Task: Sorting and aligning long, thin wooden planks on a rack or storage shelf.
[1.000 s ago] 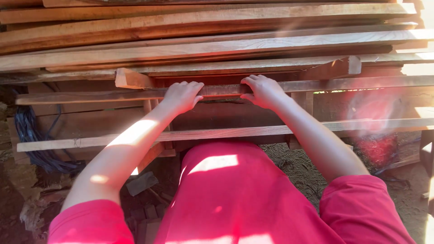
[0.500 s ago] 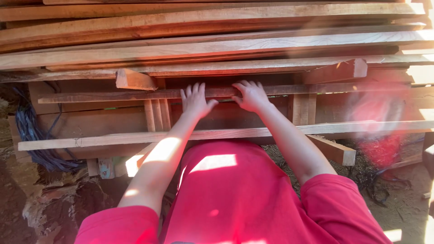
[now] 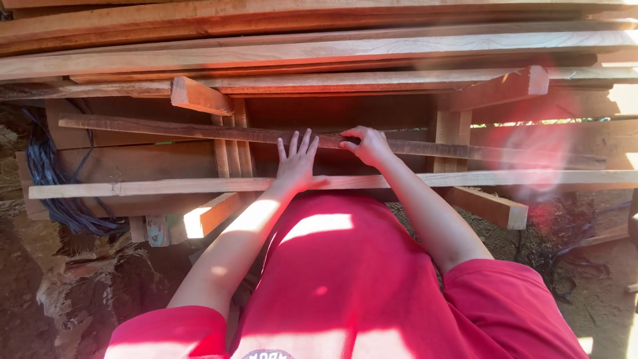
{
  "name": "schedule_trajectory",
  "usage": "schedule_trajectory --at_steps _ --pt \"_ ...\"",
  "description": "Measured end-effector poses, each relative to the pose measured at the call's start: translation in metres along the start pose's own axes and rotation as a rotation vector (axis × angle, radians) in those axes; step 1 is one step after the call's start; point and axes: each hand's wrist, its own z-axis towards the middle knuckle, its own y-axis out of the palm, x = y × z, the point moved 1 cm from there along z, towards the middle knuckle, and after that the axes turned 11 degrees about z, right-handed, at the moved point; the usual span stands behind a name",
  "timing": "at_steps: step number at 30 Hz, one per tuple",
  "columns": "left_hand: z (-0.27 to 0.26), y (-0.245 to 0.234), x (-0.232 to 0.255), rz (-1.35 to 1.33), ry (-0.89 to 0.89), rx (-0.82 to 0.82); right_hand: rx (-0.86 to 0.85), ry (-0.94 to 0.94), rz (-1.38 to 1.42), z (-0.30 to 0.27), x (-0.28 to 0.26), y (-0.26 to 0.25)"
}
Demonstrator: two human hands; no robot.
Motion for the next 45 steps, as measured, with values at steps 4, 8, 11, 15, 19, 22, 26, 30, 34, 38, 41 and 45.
schedule_trajectory --at_steps 4,8,11,15,19,22,26,30,34,38,41,45 --pt "-0.005 0.009 -0.003 -0.01 0.02 0.004 -0.013 0.027 -0.002 -0.006 0.008 0.01" --pt "-0.001 0.017 -0.003 0.004 -0.041 -0.01 -0.079 0.068 -0.003 -0.021 0.007 0.013" --pt "0.002 0.034 -0.013 -0.071 -0.054 -0.068 -0.17 0.149 -0.003 -0.047 -0.024 0.005" --pt "-0.001 0.03 -0.018 -0.113 -0.029 -0.104 -0.296 0.296 -0.126 -0.052 -0.05 -0.004" --pt "0.011 0.028 -0.021 -0.094 -0.024 -0.146 -0.427 0.302 -0.304 -0.04 -0.068 -0.015" --pt "0.007 0.02 -0.019 -0.111 -0.019 -0.173 -0.53 0.364 -0.326 -0.03 -0.062 -0.012" --pt "0.005 0.022 -0.02 -0.103 -0.011 -0.172 -0.481 0.343 -0.274 -0.036 -0.066 -0.016" --pt "0.004 0.028 -0.016 -0.056 -0.043 -0.118 -0.356 0.252 -0.321 -0.048 -0.08 -0.025" --pt "-0.005 0.02 -0.001 0.003 -0.045 -0.026 -0.03 -0.05 -0.325 -0.052 -0.043 -0.005" --pt "-0.01 0.014 0.006 0.086 -0.063 0.051 0.219 -0.267 -0.419 -0.052 -0.036 0.004" --pt "-0.001 0.033 -0.005 0.008 -0.052 0.007 0.187 -0.192 -0.284 -0.062 -0.037 0.008" --pt "-0.001 0.031 -0.011 -0.07 -0.013 -0.022 -0.054 0.064 -0.234 -0.056 -0.029 0.011"
